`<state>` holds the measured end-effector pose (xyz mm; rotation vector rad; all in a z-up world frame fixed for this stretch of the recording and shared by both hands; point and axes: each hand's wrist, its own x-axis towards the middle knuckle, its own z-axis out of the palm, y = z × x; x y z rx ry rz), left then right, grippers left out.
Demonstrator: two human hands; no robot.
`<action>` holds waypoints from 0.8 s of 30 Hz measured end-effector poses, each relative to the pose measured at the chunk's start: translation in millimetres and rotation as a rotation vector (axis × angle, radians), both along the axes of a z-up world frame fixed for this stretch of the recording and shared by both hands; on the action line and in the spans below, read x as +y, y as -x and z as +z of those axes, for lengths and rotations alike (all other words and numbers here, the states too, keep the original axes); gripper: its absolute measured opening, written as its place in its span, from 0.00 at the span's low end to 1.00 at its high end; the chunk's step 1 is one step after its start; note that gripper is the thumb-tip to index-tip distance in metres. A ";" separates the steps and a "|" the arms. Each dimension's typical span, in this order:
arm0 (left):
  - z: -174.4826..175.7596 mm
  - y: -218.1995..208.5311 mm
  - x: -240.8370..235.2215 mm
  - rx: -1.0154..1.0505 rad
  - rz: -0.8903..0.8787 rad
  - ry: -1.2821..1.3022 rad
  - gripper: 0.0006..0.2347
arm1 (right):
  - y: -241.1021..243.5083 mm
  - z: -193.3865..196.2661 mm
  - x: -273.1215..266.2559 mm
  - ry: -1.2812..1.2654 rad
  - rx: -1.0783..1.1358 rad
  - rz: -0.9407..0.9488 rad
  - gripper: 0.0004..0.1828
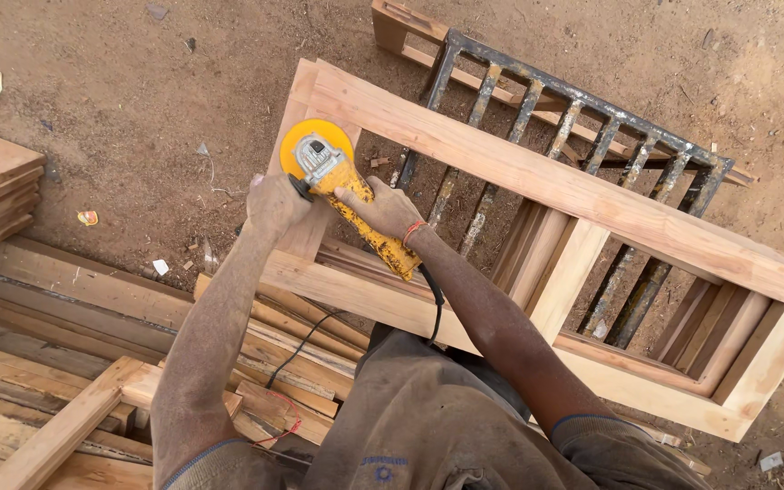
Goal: The person uses an angle grinder with a sanding disc to smooth the surfaces of a wooden frame. The person moves the tool along the frame's edges and corners, then flips the frame to sand the opposite side.
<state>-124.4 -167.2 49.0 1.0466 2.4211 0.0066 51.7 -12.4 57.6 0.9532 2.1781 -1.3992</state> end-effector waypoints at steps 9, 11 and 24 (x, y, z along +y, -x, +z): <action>-24.7 -13.1 55.0 -0.125 0.122 0.076 0.16 | -20.5 3.2 31.5 0.070 -0.110 -0.161 0.65; -22.8 -22.5 42.3 -0.167 0.158 0.083 0.18 | -28.7 0.1 22.0 0.028 -0.054 -0.098 0.66; -1.3 -21.8 67.8 -0.114 0.114 0.052 0.20 | -32.0 -10.5 37.5 0.026 -0.102 -0.148 0.67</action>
